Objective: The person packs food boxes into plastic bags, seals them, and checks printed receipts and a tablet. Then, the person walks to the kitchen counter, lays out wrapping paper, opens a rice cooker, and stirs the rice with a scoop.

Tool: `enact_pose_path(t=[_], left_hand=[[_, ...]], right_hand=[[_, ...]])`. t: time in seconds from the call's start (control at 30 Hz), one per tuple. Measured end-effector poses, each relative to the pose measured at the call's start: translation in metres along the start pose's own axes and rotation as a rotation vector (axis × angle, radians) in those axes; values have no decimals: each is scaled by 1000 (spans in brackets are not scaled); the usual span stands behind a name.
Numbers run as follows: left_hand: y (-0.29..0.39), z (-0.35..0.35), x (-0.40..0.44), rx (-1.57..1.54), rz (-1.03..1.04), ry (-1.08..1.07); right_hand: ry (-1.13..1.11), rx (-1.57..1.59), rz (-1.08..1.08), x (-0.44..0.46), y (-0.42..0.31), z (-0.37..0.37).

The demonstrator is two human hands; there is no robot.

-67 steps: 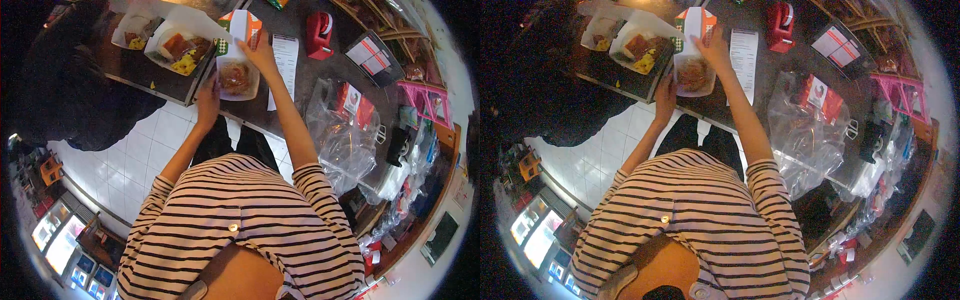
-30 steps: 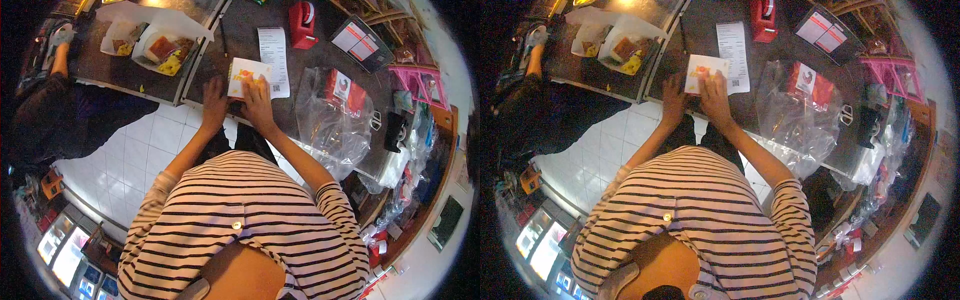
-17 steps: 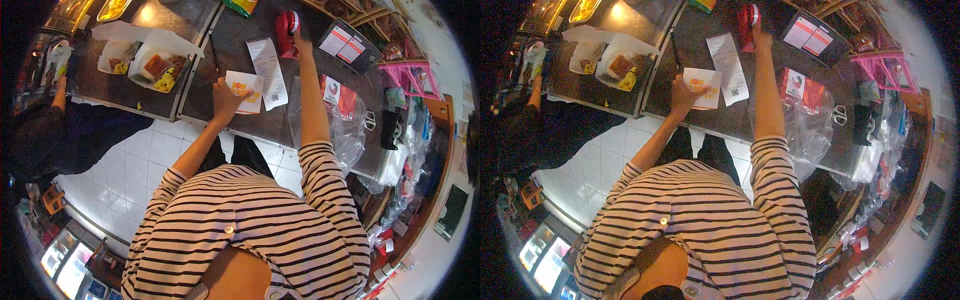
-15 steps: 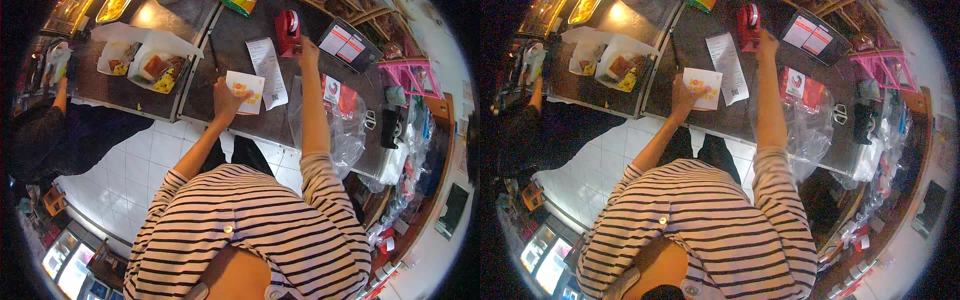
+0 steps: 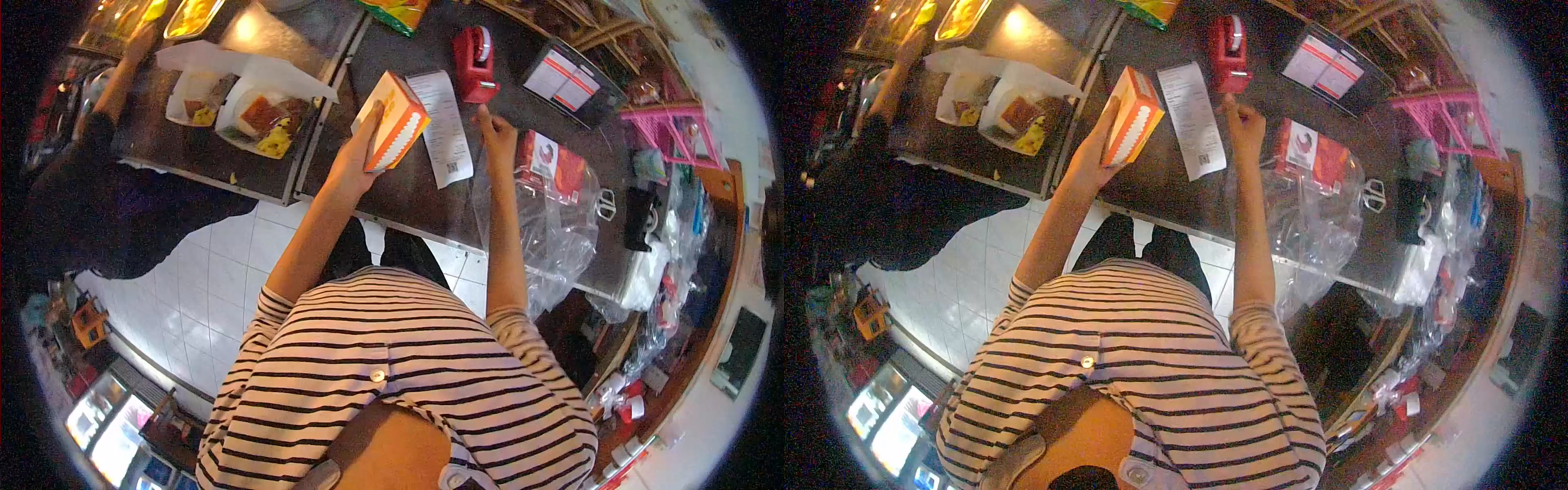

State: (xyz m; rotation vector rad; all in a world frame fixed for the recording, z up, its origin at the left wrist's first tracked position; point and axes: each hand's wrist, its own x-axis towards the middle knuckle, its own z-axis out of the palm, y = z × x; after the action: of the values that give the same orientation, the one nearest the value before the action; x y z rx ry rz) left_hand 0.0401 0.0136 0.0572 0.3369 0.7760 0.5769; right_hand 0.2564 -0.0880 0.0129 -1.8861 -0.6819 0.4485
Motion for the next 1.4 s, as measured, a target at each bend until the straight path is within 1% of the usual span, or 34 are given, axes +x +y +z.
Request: enact_pose_path(t=[0.03, 0.07, 0.13, 0.17, 0.2, 0.23, 0.27, 0.3, 0.37, 0.4, 0.5, 0.53, 0.63, 0.67, 0.77, 0.87, 0.97, 1.0, 1.07, 1.1, 1.2, 1.27, 1.3, 1.33, 1.37, 1.4], left_hand=[[2, 2, -3, -3, 22, 38], [7, 5, -3, 51, 56, 30], [4, 12, -5, 87, 166, 117], [3, 17, -5, 103, 226, 156], [1, 20, -9, 145, 236, 96], [0, 26, -13, 220, 238, 121], [1, 24, -14, 192, 204, 56], [4, 23, -18, 164, 169, -4], [12, 16, -32, 116, 37, -208], [14, 15, -37, 88, -34, -314], [6, -4, -30, -67, -60, -334], [12, -8, -29, -53, -66, -355], [18, -4, -30, -42, 64, -53], [18, -12, -28, 25, 83, -33], [16, -15, -25, 47, 83, 79], [8, -21, -15, 35, 90, 27], [4, -16, -11, -16, 72, -48], [7, -1, -20, -12, 83, 31], [8, 4, -24, -28, 86, 20], [8, 4, -25, -35, 87, 16], [1, 3, -19, 4, 160, 173], [2, 7, -20, 14, 271, 260], [4, 10, -23, 20, 329, 305], [9, 7, -29, 37, 286, 114], [15, 2, -38, 43, 180, -30], [24, 1, -49, 46, 75, -174]], right_hand=[[-153, 147, -115, -21, -35, -2], [-297, 294, -225, -40, -63, -2], [-510, 283, -237, -70, -103, 6], [-462, 237, -234, -73, -105, 16], [-415, 193, -232, -75, -106, 26], [-371, 150, -229, -76, -110, 32], [-342, 7, -49, -74, -116, 30], [-338, -125, -181, -73, -120, 28], [-308, -383, -432, -74, -124, 25], [-297, -176, -634, -75, -133, 26], [-495, -322, -639, -63, -136, 12], [-469, -376, -567, -56, -127, 9], [-655, -373, -257, -40, -130, -11], [-653, -504, -175, -40, -136, -13], [-796, -492, -144, -41, -160, -14], [-689, -350, -478, -52, -164, -1], [-714, -251, -645, -56, -192, 10], [-746, -172, -607, -58, -193, 14], [-811, -13, -530, -61, -194, 20], [-747, -58, -470, -62, -190, 25], [-536, -208, -320, -65, -157, 44], [-375, -326, -256, -62, -137, 53], [-380, -353, -246, -61, -144, 52], [-382, -378, -231, -62, -155, 49], [-383, -403, -211, -64, -160, 46], [-361, -361, -379, -68, -159, 42]])
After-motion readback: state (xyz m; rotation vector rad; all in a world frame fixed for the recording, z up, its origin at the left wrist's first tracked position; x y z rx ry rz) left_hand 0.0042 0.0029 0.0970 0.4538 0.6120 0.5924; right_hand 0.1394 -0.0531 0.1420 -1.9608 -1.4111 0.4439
